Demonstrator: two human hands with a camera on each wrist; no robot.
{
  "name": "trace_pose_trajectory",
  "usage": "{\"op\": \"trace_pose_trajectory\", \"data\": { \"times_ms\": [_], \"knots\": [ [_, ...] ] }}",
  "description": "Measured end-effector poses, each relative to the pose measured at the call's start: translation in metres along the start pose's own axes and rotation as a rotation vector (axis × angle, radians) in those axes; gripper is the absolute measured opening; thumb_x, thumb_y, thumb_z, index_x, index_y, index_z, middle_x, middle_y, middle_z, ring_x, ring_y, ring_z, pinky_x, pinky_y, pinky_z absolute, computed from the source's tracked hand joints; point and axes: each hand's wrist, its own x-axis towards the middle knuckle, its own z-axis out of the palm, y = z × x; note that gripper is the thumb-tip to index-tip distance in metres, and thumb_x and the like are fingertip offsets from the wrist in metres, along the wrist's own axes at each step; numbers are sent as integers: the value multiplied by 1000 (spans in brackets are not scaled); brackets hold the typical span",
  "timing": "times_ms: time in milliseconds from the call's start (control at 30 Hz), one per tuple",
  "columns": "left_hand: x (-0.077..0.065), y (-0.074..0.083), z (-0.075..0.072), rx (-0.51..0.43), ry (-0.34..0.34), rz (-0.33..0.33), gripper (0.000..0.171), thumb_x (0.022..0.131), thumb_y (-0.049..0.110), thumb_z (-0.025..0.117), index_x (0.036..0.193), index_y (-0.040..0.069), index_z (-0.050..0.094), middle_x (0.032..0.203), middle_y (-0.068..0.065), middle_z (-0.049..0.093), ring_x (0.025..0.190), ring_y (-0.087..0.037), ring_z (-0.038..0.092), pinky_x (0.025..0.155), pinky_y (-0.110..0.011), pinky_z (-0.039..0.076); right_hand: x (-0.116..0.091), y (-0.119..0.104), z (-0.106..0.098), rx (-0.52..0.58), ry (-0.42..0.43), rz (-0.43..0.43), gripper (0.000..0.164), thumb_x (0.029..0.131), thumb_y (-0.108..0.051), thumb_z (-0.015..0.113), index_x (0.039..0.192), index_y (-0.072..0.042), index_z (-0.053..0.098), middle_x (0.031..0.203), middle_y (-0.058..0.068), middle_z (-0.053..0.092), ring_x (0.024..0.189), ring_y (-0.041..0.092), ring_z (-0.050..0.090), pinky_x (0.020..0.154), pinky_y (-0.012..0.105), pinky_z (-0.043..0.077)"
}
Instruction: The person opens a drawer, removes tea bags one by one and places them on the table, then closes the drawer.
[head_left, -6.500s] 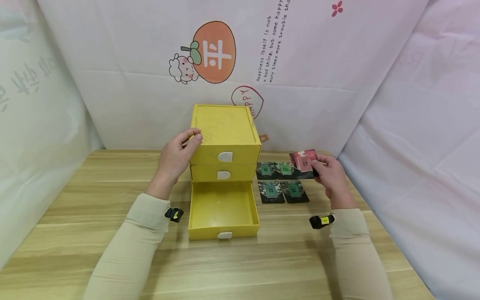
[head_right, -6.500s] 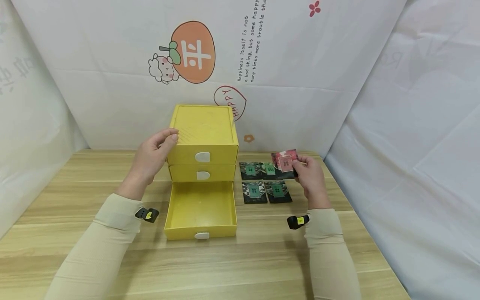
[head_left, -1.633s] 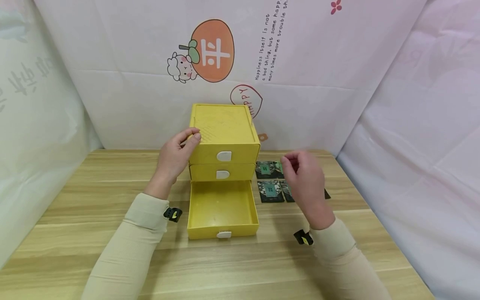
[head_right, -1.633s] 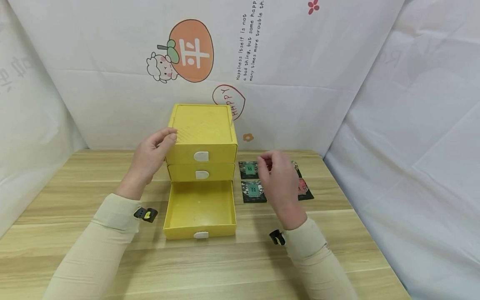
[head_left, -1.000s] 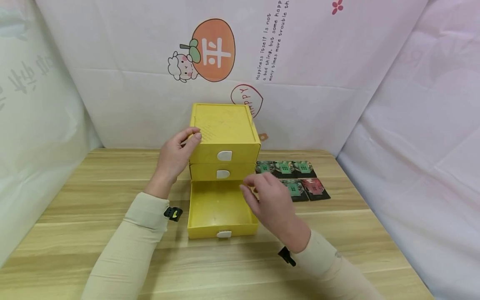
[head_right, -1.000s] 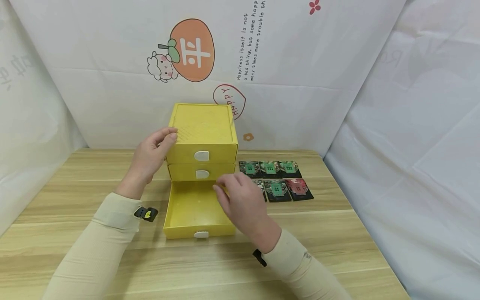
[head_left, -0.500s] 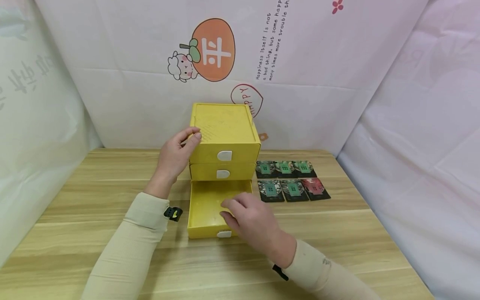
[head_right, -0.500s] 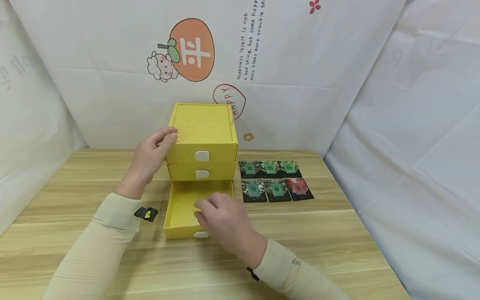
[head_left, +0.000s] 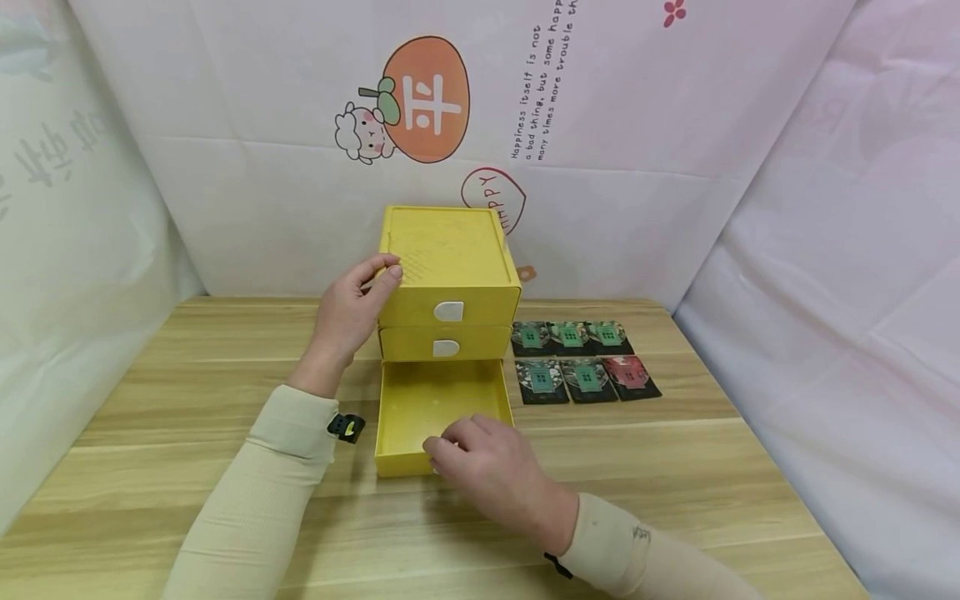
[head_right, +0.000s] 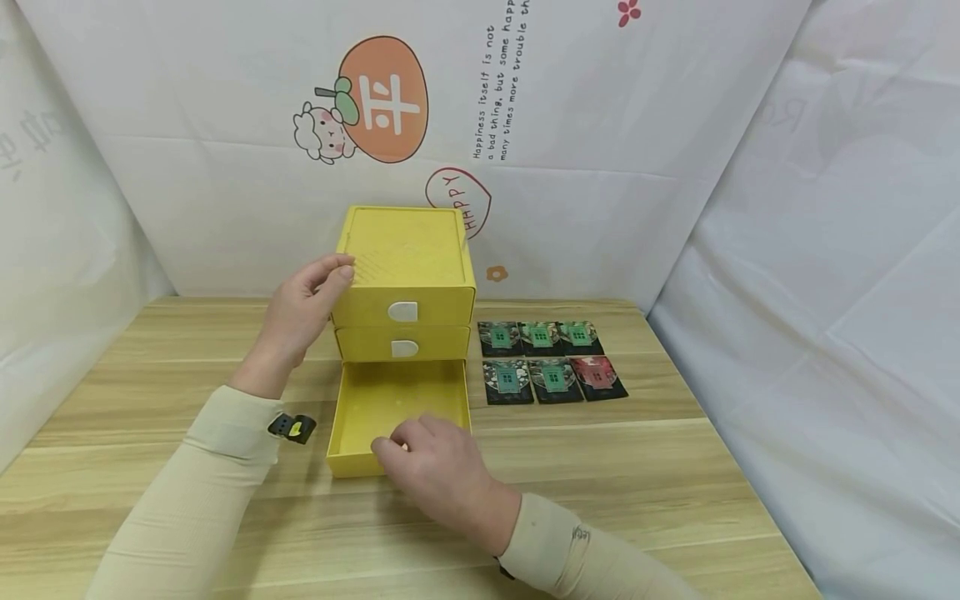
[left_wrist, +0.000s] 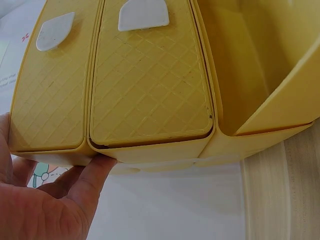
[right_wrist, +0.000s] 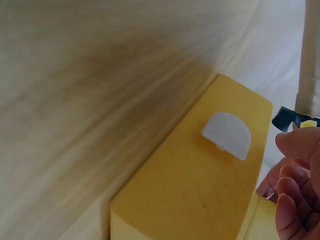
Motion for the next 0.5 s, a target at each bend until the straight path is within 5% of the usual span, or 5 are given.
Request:
{"op": "trace_pose_trajectory", "data": {
  "times_ms": [200, 500],
  "knots": [
    [0, 0, 0, -3, 0, 0, 55, 104, 60, 53, 145, 25, 62, 153, -1, 57, 140, -29, 55, 111, -54, 47, -5, -2, 3, -68, -35, -25, 30, 111, -12, 47, 98, -16, 73, 91, -1, 72, 75, 13, 66, 66, 27, 59],
    [0, 0, 0, -5, 0, 7, 55, 103, 61, 54, 145, 25, 63, 153, -1, 57, 140, -29, 55, 111, -54, 47, -9, -2, 3, -98, -126, -7, 16, 106, -21, 62, 103, -14, 76, 97, 1, 75, 76, 15, 71, 66, 29, 61]
  ]
}}
